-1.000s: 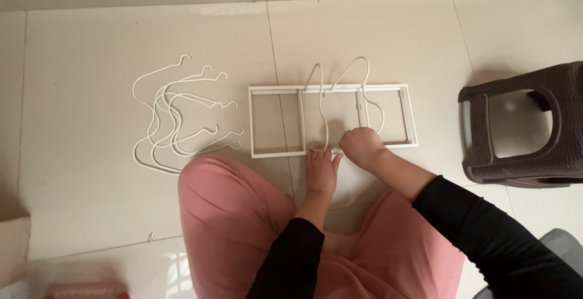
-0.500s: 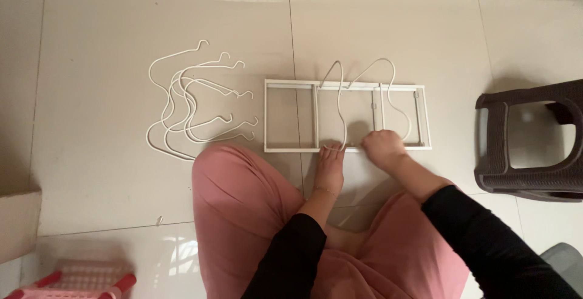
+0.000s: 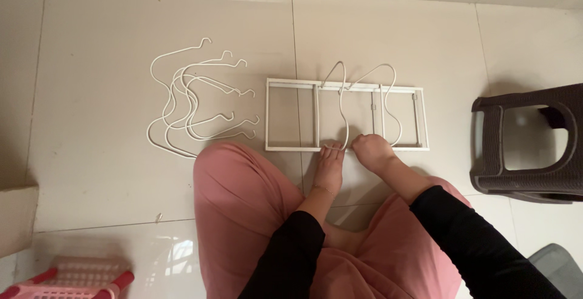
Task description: The person sits on the floor and assembles a white wire hanger rack by inserting multiple white plastic hangers into the slots of a rectangular frame. The person picks up hangers one by one and threads them through the frame until the rack is fully loaded.
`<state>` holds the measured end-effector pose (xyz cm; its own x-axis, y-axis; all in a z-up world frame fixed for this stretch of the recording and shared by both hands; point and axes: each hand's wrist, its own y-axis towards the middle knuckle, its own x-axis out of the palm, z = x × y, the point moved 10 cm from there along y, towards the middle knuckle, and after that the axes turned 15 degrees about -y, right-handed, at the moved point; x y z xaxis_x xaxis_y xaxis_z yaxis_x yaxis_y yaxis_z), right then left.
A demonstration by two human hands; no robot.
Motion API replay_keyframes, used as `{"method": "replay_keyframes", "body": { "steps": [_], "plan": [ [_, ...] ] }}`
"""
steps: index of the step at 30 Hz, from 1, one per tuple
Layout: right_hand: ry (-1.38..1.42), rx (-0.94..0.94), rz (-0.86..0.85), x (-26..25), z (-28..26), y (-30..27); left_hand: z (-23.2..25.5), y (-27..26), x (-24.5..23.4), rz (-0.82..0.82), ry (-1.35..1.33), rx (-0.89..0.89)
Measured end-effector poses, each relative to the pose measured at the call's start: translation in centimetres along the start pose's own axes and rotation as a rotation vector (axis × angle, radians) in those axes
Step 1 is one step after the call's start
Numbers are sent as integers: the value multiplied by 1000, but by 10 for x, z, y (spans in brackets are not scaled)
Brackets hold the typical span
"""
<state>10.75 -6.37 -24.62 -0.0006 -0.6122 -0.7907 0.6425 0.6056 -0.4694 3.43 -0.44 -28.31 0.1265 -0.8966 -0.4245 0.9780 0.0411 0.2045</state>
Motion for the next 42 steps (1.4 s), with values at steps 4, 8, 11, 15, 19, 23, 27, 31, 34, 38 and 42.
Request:
{"method": "replay_keyframes", "body": {
  "steps": [4,8,11,15,19,23,27,31,34,38,42],
  "plan": [
    [-52,-127,-25,5,-8,0,2,0,1,-4,7,23],
    [-79,-188,-62,5,-15,4,-4,-1,4,-11,7,6],
    [-38,-149,-79,6,-18,8,-3,-4,3,23,-5,59],
    [-117,-133,-100,12,-14,13,-13,5,20,-49,97,-12],
    [-30,-122,-75,15,-3,6,-16,2,33,-61,235,-12],
    [-23,-70,-145,23,9,11,-12,4,28,5,354,109],
    [119,0,-120,27,10,10,-12,9,30,-16,463,198],
    [330,165,-120,42,24,8,-48,29,60,-343,534,75],
    [413,188,-23,45,24,2,-64,28,67,-437,528,2],
    [514,157,119,46,29,-2,-60,31,56,-407,633,50],
    [526,141,141,44,24,1,-40,29,36,-402,654,121]
  ]
}}
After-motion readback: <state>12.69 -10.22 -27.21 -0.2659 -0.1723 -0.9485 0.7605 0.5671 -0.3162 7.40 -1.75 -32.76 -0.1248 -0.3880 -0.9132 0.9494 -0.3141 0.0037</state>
